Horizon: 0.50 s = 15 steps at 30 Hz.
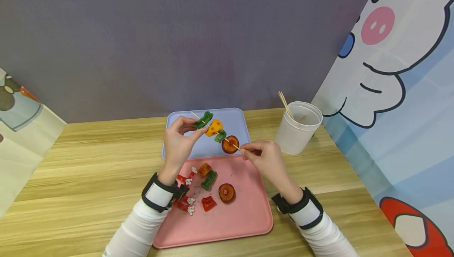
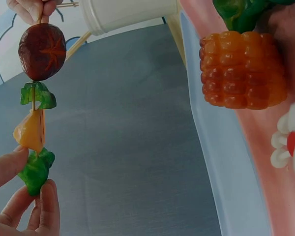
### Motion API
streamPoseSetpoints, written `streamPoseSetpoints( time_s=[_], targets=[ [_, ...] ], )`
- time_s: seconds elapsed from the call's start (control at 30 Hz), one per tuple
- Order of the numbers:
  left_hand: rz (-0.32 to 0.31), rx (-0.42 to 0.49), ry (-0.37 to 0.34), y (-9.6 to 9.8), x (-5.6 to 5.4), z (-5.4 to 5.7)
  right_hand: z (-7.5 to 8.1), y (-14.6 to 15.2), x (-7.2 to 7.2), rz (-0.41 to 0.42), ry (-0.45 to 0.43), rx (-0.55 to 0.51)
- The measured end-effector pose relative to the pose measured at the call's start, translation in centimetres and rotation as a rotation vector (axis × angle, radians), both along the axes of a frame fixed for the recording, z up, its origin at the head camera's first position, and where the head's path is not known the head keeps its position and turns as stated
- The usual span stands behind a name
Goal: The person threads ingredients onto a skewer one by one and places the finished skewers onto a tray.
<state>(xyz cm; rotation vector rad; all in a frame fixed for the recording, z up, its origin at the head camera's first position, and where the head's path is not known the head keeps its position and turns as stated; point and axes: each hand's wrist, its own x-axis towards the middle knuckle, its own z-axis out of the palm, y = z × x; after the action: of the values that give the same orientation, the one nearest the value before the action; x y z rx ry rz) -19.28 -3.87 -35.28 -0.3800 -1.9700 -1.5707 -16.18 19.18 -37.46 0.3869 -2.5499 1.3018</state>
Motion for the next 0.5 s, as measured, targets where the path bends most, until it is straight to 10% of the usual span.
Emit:
streamPoseSetpoints(
  time_s=[0.23, 0.5],
  targets=[
    [-0.006, 0.006, -0.081, 0.0, -1.8, -2.5, -0.2, 0.2, -0.2, 0.003, -0.06, 0.002],
    [-0.019, -0.007, -0.092, -0.2, -2.1, -2.9, -0.5, 0.2, -0.4, 0.046, -0.157, -0.006]
  ],
)
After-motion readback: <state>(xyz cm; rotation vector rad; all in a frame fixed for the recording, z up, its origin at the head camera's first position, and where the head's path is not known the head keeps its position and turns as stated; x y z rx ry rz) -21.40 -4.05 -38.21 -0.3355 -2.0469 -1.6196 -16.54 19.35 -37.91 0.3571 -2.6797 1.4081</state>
